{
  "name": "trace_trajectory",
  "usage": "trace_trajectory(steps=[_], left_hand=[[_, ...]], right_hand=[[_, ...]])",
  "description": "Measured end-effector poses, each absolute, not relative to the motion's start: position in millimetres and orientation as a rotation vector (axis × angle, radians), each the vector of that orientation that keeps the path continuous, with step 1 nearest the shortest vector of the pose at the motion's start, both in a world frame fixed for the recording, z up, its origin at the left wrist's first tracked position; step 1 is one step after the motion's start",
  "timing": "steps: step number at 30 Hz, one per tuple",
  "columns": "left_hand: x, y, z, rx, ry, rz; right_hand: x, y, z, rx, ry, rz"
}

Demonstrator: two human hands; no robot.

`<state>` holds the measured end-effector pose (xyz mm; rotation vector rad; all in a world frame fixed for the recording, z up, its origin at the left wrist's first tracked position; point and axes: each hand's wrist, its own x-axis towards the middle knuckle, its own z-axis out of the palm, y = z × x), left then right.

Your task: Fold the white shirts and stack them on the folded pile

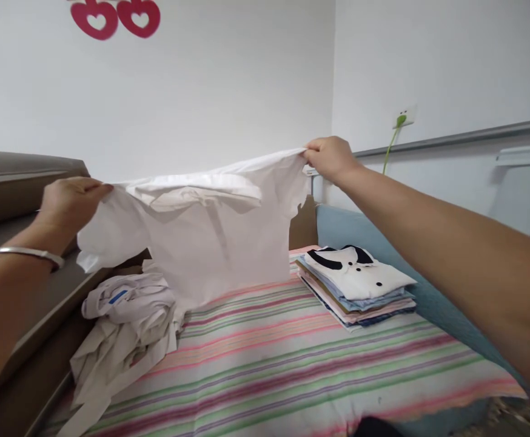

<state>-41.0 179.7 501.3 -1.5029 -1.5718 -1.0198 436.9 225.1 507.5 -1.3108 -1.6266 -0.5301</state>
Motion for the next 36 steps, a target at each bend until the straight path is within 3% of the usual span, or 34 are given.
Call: trace_trajectory(steps=[2,5,14,19,23,31,36], left_hand=[[-40,171,493,-1.517,-1.578,-1.088],[-48,163,444,-1.649,-1.506,-1.074],[-68,145,170,-2.199,-1.515,-0.99],[-70,136,64,-2.307,-1.653,-1.006],[-81,134,39,-2.279,-1.832,-1.094],[-88,125,87,-2.268,-1.964,-1.253],[-72,92,68,-2.216,-2.139,-1.181]], right_hand=[[439,212,500,-1.284,-1.611,-0.527],[442,192,459,-1.291,-1.644,-0.5],[450,164,198,-1.258,-1.937,-0.112],[441,148,91,-1.425,-1.971,0.229],[439,136,71,-1.455,-1.987,0.336],[452,116,121,-1.515,-1.997,0.285],[449,100,100,-1.739,-2.081,0.4]])
